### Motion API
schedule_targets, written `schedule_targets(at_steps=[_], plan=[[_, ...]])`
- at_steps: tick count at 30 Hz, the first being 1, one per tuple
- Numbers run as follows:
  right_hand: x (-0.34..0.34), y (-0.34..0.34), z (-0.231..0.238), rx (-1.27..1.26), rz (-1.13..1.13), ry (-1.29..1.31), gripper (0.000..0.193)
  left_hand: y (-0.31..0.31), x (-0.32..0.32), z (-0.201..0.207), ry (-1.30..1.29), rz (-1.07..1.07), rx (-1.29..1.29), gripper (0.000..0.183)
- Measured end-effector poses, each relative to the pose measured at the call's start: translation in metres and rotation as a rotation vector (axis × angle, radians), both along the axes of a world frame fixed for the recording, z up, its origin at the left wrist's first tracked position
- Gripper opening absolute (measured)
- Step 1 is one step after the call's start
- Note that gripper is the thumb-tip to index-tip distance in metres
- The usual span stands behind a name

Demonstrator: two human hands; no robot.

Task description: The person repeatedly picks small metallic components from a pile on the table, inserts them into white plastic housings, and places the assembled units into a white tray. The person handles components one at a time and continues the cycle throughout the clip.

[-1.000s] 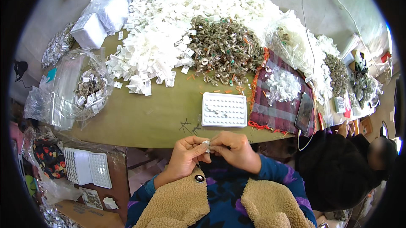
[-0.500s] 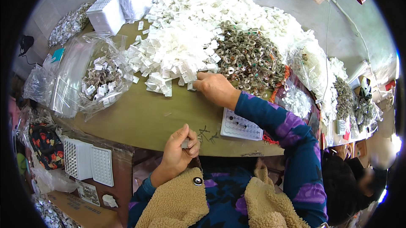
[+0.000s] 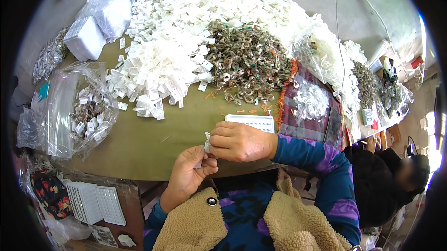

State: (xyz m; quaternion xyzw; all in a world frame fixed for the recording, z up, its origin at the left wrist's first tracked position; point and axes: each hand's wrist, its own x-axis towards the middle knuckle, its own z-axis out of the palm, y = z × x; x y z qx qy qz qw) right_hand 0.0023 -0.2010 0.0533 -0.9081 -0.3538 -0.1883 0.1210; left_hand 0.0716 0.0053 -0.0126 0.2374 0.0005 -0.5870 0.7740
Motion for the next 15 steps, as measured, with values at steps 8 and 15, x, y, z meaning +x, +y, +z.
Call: schedule_targets(at_steps=[8,15], plan=[[-0.006,0.004,0.001,0.034,0.166,-0.19,0.016,0.003,0.005,0.002,-0.062,-0.112,0.021,0.026],[0.019,-0.081,-0.013,-0.077,-0.512,0.095,0.023,0.003,0.006,-0.008,-0.057,-0.044,-0.023,0.033]])
